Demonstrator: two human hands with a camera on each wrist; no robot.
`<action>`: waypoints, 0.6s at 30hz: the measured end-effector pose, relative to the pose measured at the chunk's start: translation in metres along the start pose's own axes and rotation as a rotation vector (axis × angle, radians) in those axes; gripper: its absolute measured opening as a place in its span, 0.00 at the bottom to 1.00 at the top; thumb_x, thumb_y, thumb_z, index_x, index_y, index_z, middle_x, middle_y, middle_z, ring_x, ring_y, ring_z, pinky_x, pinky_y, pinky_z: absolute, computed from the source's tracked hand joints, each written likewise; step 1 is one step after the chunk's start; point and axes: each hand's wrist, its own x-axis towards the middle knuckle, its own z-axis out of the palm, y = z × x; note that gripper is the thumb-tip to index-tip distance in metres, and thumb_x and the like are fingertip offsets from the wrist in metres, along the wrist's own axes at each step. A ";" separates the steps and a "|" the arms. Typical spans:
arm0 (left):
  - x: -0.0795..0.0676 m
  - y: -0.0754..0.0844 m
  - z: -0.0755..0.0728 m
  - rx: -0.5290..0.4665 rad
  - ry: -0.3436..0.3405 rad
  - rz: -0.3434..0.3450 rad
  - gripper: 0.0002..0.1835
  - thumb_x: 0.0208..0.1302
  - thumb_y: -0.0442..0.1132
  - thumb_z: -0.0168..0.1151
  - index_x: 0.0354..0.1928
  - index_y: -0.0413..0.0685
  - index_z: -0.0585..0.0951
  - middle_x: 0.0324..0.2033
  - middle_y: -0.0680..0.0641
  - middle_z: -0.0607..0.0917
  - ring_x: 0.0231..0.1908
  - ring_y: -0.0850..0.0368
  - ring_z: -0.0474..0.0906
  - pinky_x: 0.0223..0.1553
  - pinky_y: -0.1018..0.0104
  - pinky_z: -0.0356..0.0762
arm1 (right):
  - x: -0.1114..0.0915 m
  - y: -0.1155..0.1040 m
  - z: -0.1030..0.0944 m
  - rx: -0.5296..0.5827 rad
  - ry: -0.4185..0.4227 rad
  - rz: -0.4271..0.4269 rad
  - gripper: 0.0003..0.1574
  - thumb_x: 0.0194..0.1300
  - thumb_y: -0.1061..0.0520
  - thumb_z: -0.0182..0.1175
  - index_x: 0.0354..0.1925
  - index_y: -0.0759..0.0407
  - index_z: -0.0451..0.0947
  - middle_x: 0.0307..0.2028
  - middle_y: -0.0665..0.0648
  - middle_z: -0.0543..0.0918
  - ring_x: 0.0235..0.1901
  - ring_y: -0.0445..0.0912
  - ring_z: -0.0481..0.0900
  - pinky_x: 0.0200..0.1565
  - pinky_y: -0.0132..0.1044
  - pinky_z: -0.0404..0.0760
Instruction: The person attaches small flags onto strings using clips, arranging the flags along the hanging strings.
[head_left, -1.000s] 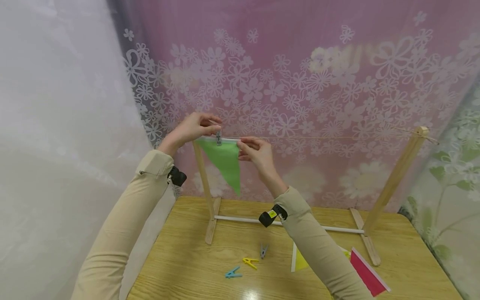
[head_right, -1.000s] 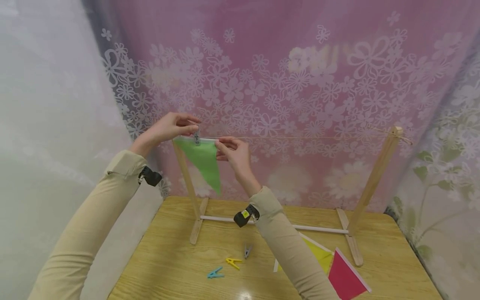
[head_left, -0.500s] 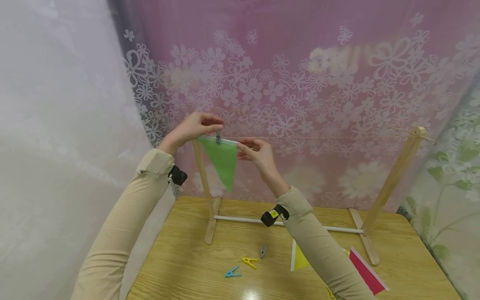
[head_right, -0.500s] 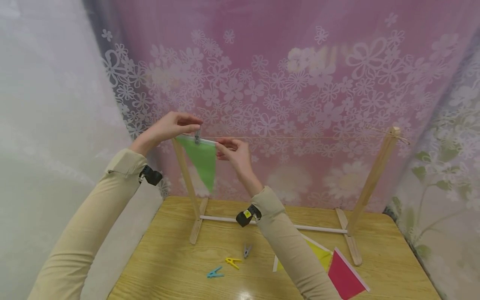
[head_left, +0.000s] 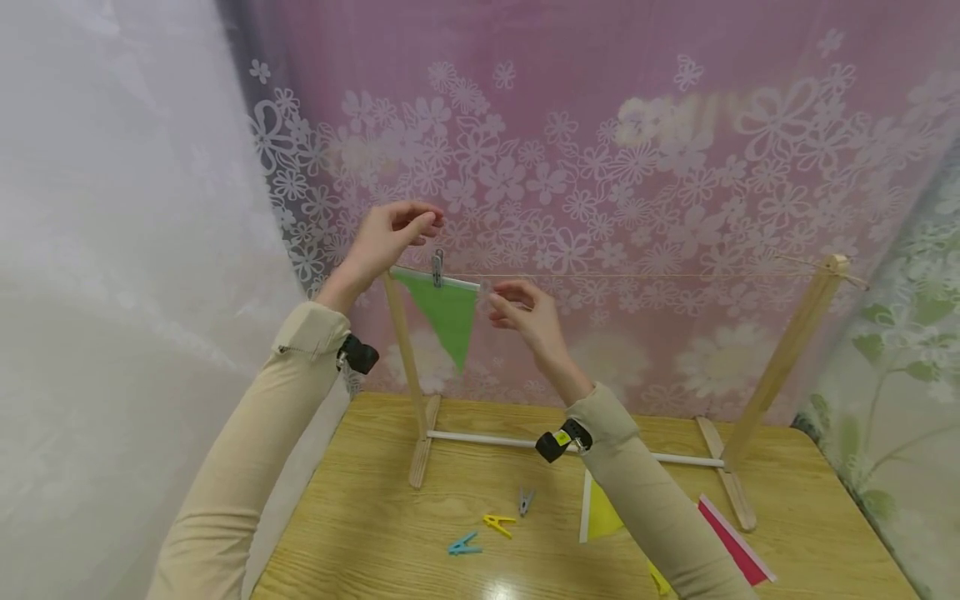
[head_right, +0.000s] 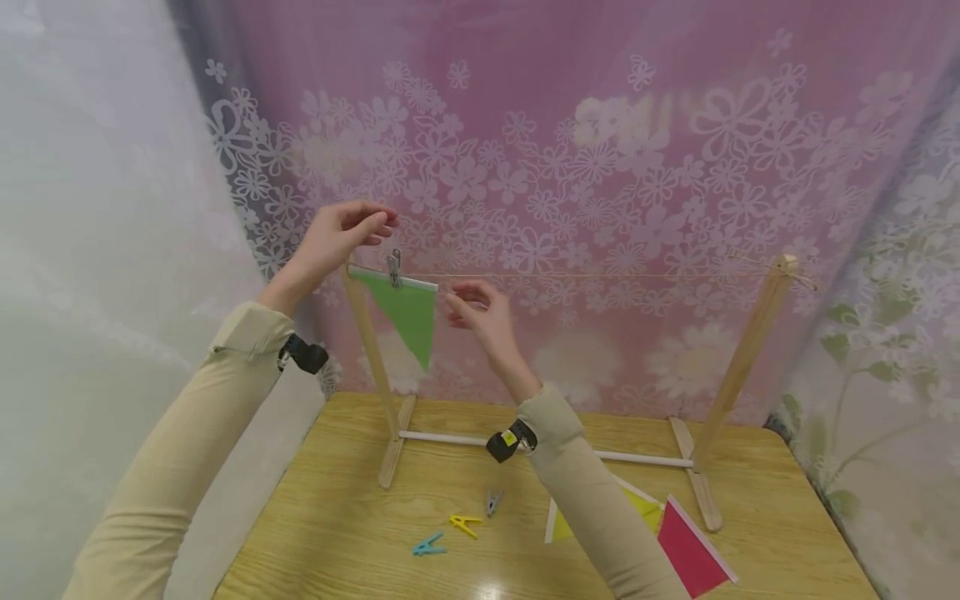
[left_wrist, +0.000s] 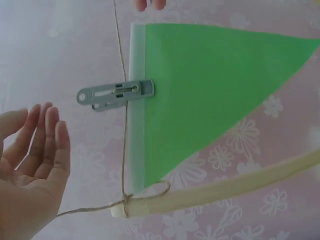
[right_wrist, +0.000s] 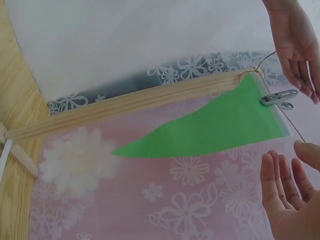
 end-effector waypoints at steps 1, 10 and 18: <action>-0.001 0.000 0.001 -0.023 0.016 0.022 0.20 0.78 0.45 0.54 0.60 0.39 0.81 0.53 0.41 0.85 0.53 0.50 0.82 0.56 0.61 0.81 | -0.001 0.000 -0.002 -0.006 0.006 -0.004 0.21 0.71 0.61 0.64 0.57 0.73 0.76 0.47 0.64 0.83 0.34 0.46 0.86 0.42 0.39 0.88; -0.018 0.006 0.013 -0.198 0.105 0.058 0.18 0.78 0.47 0.55 0.55 0.41 0.83 0.44 0.45 0.86 0.43 0.51 0.83 0.49 0.63 0.83 | -0.015 0.004 -0.022 -0.011 0.036 -0.049 0.18 0.74 0.55 0.61 0.52 0.70 0.78 0.44 0.67 0.84 0.30 0.43 0.84 0.36 0.38 0.88; -0.045 -0.001 0.026 -0.226 0.222 0.114 0.19 0.78 0.45 0.55 0.51 0.35 0.84 0.36 0.48 0.87 0.35 0.52 0.85 0.43 0.66 0.85 | -0.029 0.009 -0.050 -0.062 0.035 -0.109 0.23 0.75 0.54 0.60 0.54 0.74 0.76 0.41 0.60 0.85 0.31 0.47 0.85 0.37 0.41 0.89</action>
